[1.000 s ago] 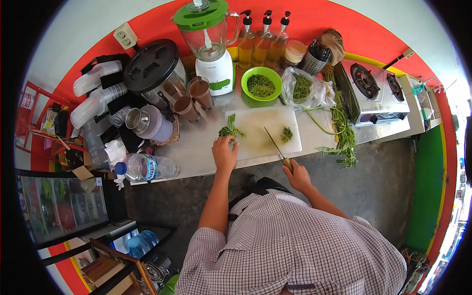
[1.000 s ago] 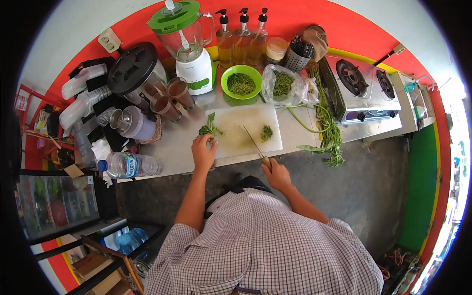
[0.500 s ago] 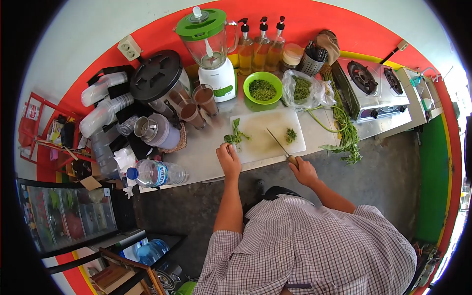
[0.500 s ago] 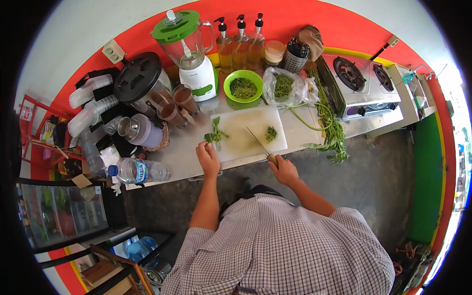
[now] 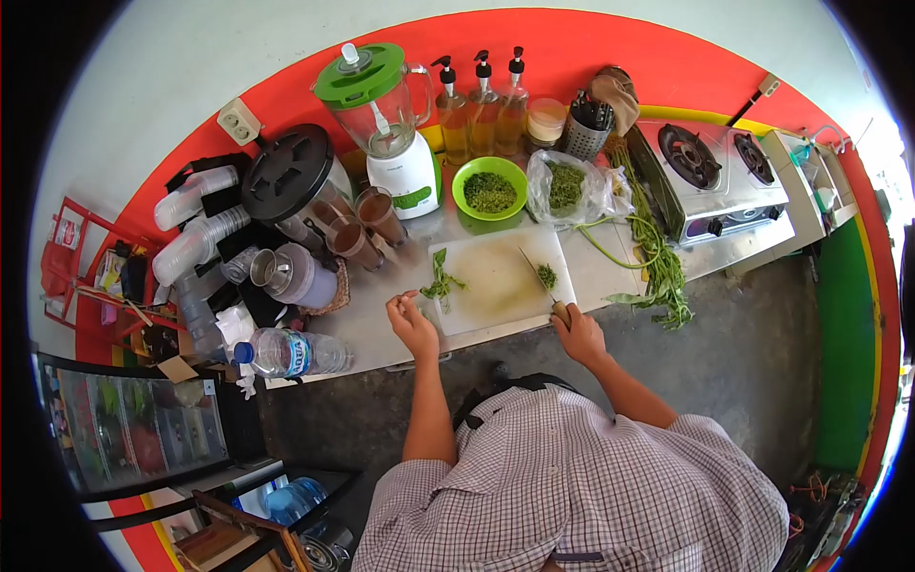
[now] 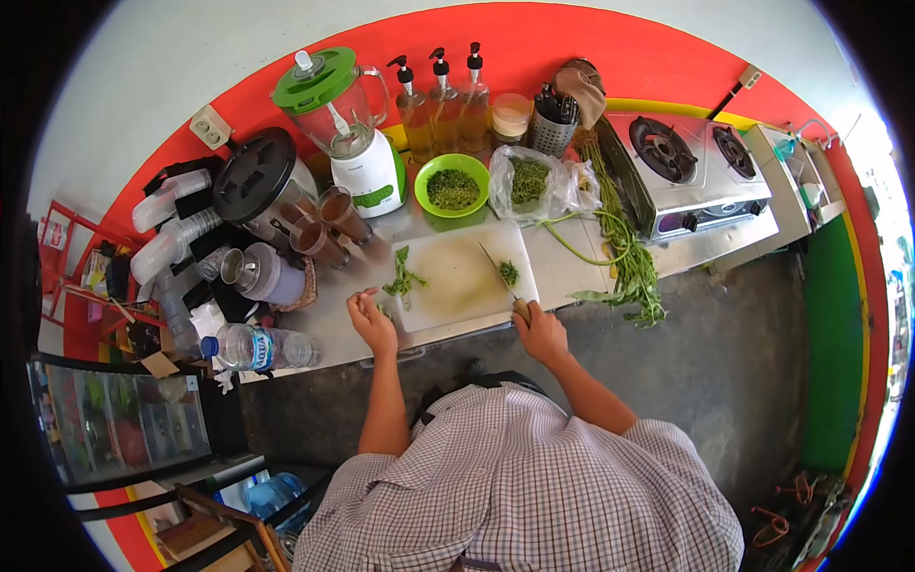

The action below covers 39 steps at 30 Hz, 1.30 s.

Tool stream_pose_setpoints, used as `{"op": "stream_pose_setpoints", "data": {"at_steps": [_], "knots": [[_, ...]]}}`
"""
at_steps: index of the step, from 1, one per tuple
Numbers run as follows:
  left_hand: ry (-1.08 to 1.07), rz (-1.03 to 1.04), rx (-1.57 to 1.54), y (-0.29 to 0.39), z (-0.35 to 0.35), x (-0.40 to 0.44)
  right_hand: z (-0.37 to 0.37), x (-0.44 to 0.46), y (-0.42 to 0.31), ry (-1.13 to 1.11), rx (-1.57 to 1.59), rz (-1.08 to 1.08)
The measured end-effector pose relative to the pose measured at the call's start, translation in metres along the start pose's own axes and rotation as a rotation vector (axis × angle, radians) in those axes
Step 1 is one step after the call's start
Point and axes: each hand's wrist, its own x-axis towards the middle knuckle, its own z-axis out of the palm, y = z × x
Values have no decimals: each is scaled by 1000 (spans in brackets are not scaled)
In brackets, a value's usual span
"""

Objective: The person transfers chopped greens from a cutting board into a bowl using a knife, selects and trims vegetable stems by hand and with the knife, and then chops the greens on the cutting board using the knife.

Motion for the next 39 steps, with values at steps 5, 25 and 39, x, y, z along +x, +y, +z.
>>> {"op": "stream_pose_setpoints", "data": {"at_steps": [5, 25, 39], "knots": [[-81, -157, -257, 38, 23, 16, -7, 0, 3, 4, 71, 10], [-589, 382, 474, 18, 95, -70, 11, -8, -12, -208, 102, -194], [-488, 412, 412, 10, 96, -79, -1, -8, -40, -238, -165, -179]]}}
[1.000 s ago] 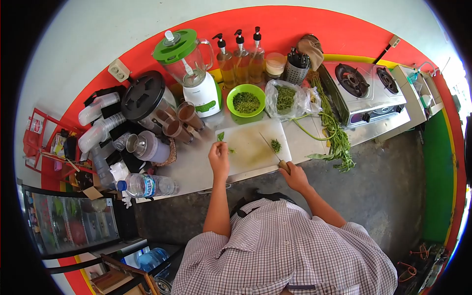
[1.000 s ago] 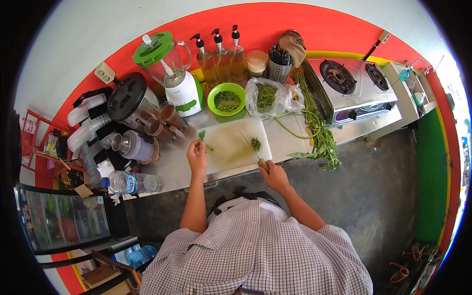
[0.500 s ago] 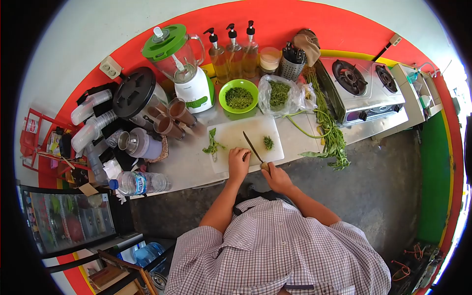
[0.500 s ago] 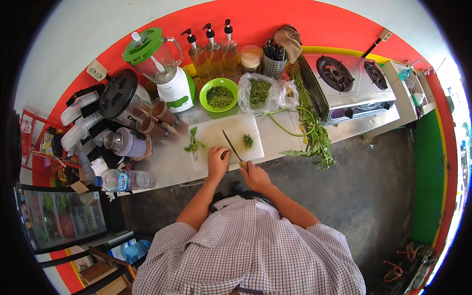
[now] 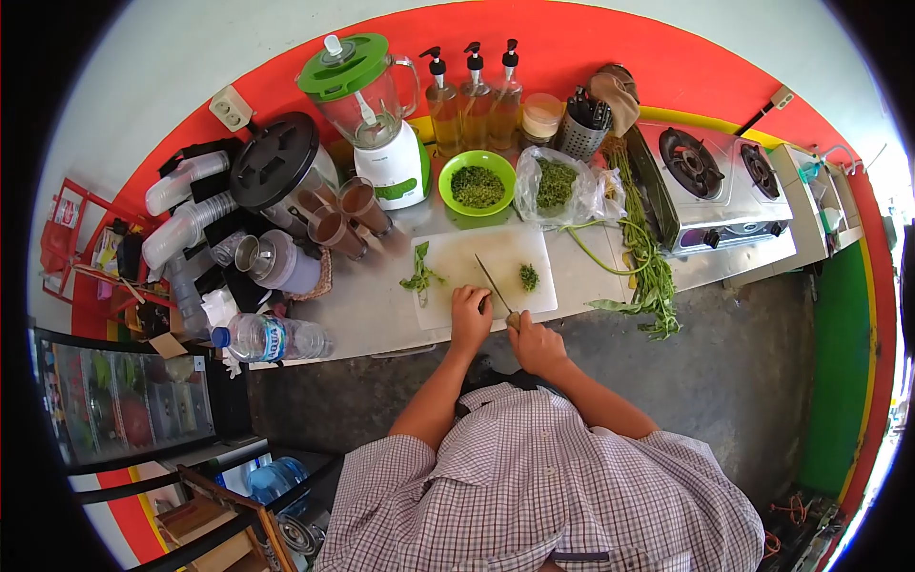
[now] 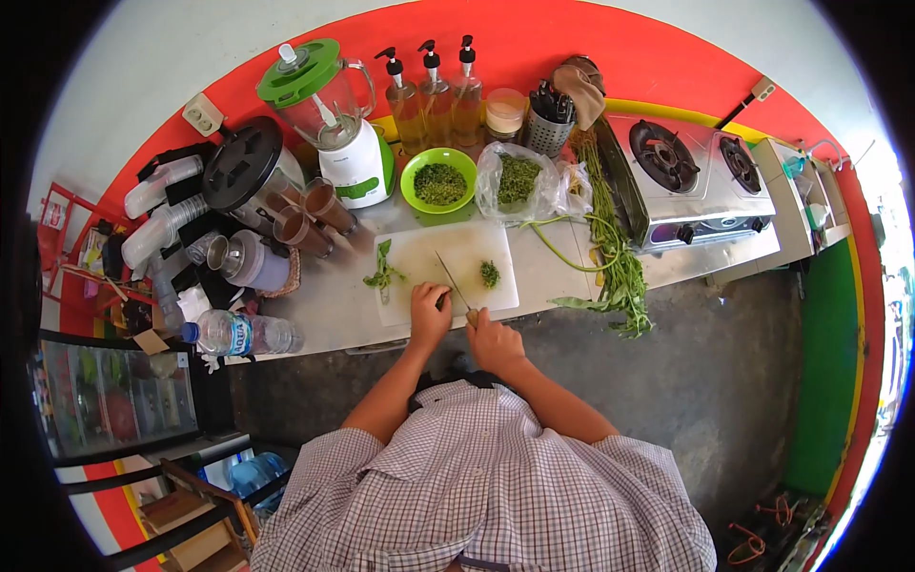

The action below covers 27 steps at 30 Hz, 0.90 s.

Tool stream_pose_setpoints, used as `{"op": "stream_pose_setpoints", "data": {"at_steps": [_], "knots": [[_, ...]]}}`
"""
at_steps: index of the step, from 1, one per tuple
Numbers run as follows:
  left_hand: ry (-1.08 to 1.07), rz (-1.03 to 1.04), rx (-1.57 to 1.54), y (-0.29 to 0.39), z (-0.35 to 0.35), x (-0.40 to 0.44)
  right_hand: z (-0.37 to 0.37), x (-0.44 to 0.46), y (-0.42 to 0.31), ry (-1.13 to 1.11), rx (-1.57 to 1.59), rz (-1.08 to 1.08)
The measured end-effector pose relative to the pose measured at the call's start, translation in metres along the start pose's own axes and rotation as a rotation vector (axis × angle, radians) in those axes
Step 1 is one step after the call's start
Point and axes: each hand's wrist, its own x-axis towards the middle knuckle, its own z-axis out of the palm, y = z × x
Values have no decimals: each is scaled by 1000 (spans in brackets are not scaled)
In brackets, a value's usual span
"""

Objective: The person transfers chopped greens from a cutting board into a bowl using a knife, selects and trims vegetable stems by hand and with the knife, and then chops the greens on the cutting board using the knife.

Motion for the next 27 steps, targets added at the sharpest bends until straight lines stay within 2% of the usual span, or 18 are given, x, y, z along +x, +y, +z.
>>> {"op": "stream_pose_setpoints", "data": {"at_steps": [5, 7, 11, 13, 16, 17, 21, 24, 27], "knots": [[-55, -61, -32, -1, -1, 0, 16, 1, 1, -39, 33, 72], [-23, 33, 28, 1, -3, -2, 2, 6, -4, -50, 15, 30], [-30, 78, 66, 4, -8, -1, -1, 1, -6, -54, 21, 28], [-124, 149, 225, 3, -23, 3, 7, -5, -6, -84, 37, 86], [-202, 208, 218, -6, -37, 13, 5, 0, -3, -78, 26, 51], [-304, 147, 206, -10, -43, 14, 3, 1, -2, -82, 28, 56], [-462, 149, 197, -15, -63, 25, 1, -3, -10, -99, 8, 72], [-450, 200, 267, -11, -66, 23, 6, -1, -8, -120, 31, 100], [-440, 164, 271, -10, -64, 21, -3, -3, -7, -124, 36, 84]]}}
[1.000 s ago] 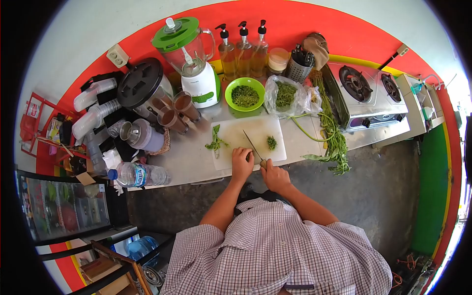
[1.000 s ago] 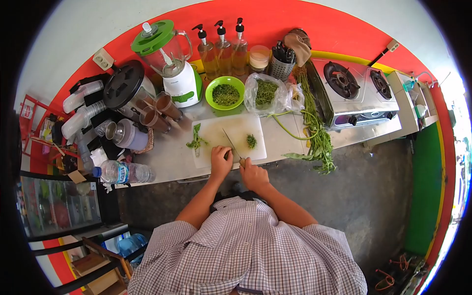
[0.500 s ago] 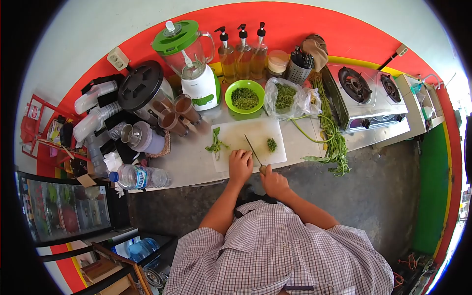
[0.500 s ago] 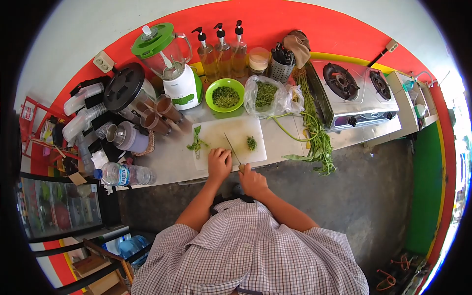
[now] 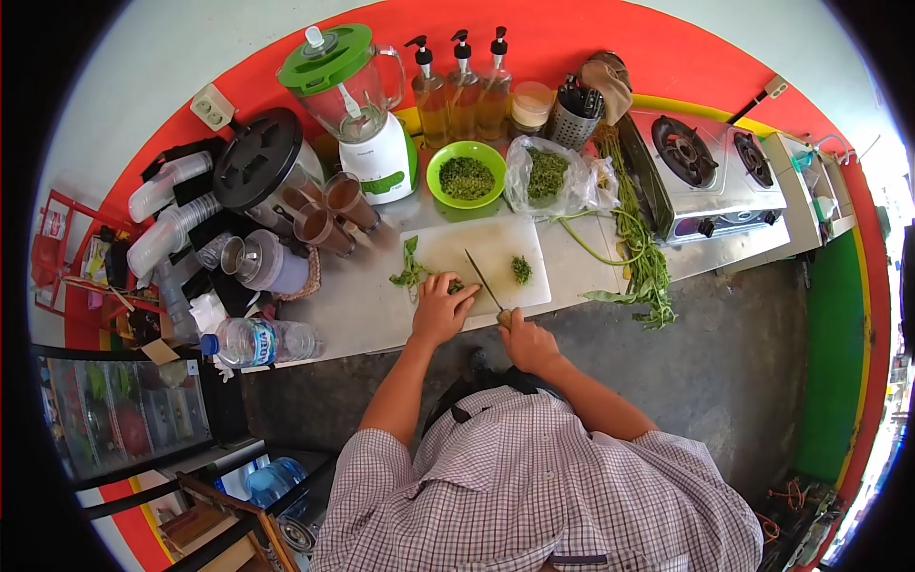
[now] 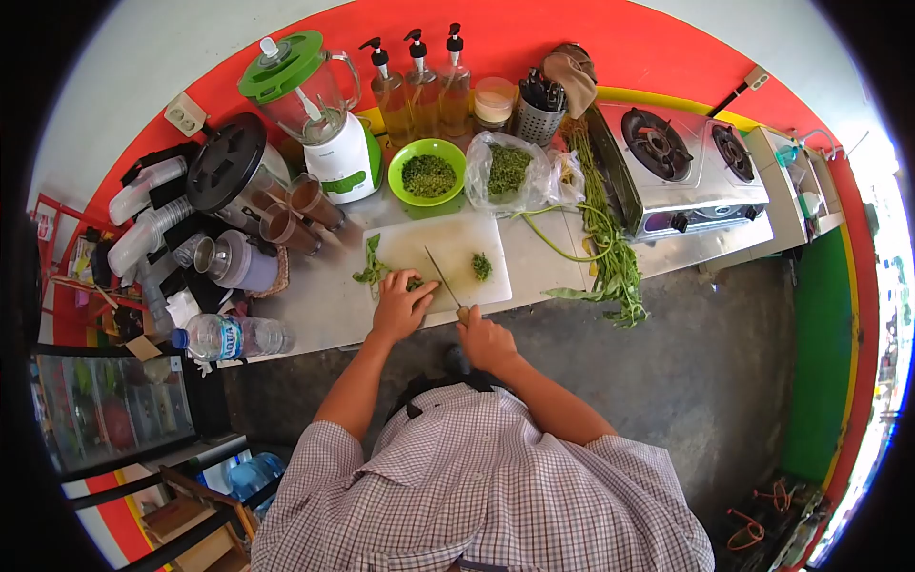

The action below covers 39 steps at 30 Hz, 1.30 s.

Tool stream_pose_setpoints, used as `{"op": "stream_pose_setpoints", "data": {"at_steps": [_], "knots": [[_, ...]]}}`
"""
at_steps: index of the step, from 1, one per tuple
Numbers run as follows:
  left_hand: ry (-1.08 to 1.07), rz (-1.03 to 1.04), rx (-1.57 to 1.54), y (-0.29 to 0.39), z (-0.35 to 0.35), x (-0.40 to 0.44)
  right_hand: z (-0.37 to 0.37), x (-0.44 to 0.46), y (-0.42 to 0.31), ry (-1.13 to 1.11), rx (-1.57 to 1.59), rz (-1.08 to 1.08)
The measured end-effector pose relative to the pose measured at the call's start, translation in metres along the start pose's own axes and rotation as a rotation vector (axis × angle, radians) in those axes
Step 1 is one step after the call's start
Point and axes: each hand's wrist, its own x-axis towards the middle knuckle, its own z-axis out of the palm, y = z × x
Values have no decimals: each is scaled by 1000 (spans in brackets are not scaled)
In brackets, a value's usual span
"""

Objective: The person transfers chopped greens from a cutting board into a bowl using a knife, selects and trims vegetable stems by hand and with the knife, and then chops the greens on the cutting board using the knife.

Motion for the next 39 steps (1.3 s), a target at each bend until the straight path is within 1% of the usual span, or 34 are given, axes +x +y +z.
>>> {"op": "stream_pose_setpoints", "data": {"at_steps": [1, 8, 11, 16, 18, 22, 26, 31, 35, 37, 39], "knots": [[-5, -3, -5, 1, 1, -1, -5, -3, -2, 8, -2, -21], [82, -50, -60, 6, 9, -7, 11, -6, -2, -12, -7, 22], [121, -65, -68, 6, 12, -4, -1, -8, -5, -35, -31, 8], [143, -98, -109, 8, 13, 1, 12, -7, -3, -2, 2, -2], [185, -107, -146, 9, 13, 2, 8, -2, 0, -10, -3, -6], [166, -114, -142, 6, 15, -1, -6, -6, -8, -32, 13, -23], [189, -85, -108, 7, 17, 1, 13, -1, -4, -12, 0, -4], [199, -79, -136, 7, 14, -2, -6, 0, -11, -64, -13, -24], [206, -80, -131, 6, 15, 0, 15, 0, -4, -25, -7, -10], [205, -84, -130, 5, 16, 0, 9, 3, -7, -71, -33, -8], [198, -78, -138, 4, 16, -1, 1, 1, -11, -58, -39, -10]]}}
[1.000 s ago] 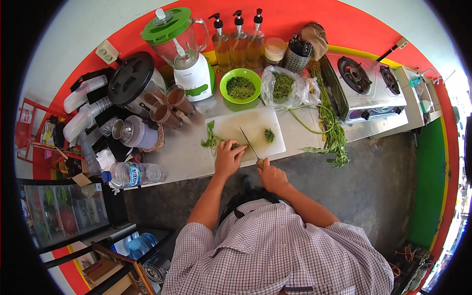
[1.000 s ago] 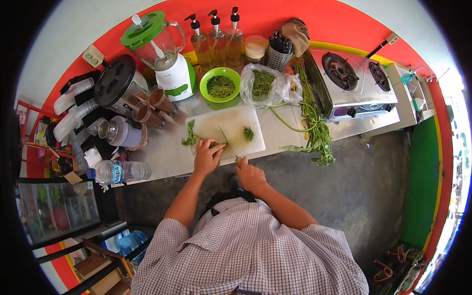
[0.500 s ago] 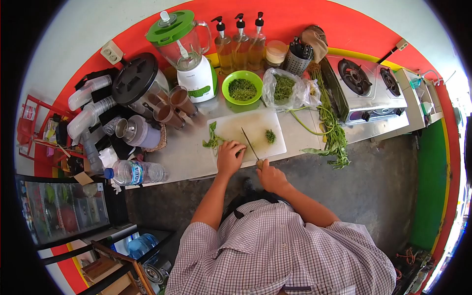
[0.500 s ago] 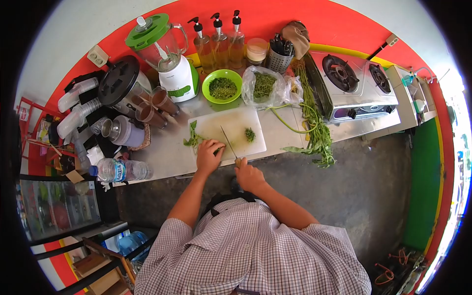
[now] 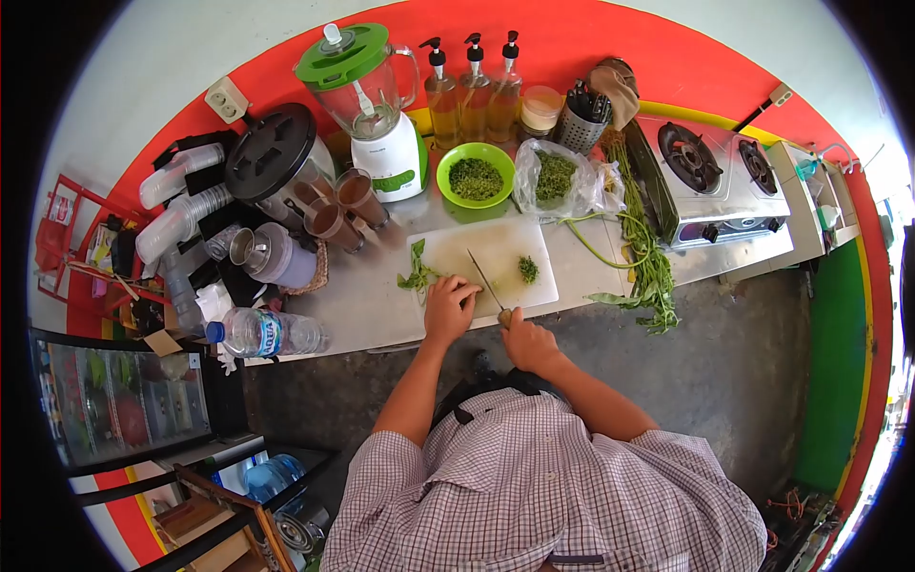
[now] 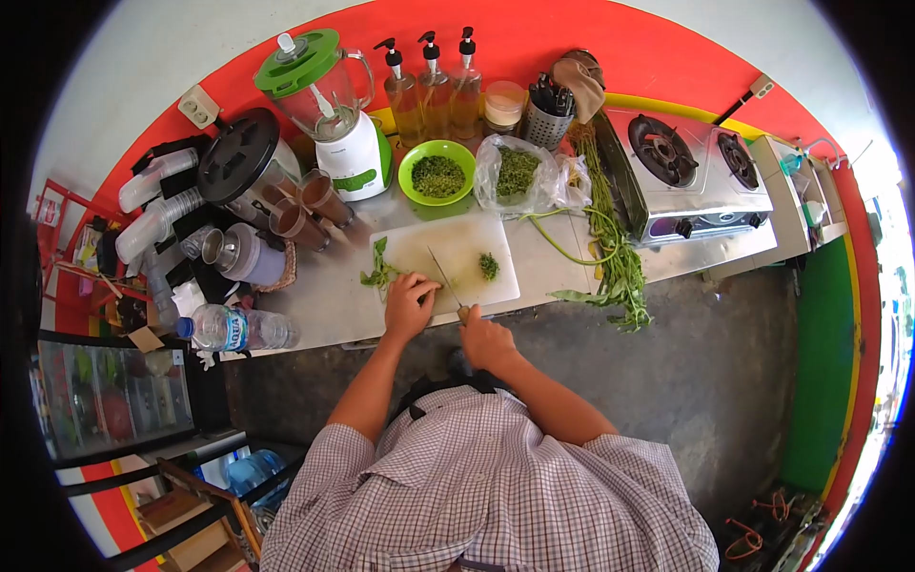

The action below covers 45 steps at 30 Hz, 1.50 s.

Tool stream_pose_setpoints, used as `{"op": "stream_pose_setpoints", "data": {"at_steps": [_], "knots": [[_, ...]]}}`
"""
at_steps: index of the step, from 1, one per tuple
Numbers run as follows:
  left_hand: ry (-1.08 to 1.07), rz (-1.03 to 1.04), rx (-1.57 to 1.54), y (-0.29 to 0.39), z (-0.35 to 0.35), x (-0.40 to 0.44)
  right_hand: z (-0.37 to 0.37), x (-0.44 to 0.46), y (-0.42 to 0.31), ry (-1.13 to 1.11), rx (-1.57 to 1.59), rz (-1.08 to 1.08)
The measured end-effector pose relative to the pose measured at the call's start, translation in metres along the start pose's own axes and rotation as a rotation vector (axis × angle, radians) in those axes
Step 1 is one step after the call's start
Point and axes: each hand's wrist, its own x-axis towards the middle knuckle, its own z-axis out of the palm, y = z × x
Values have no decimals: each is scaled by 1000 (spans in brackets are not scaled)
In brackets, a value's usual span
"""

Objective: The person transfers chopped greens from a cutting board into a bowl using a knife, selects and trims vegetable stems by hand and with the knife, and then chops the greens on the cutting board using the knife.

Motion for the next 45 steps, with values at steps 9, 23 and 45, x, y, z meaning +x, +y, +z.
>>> {"op": "stream_pose_setpoints", "data": {"at_steps": [9, 23, 45], "knots": [[-6, -12, 27, 1, 0, -1, 1, -2, -2, 24, -15, -12], [33, 7, -4, 3, 2, -2, 3, -6, -5, 29, -29, -23], [6, -89, -47, 4, -2, -1, 17, -1, -6, 25, 40, 44]]}}
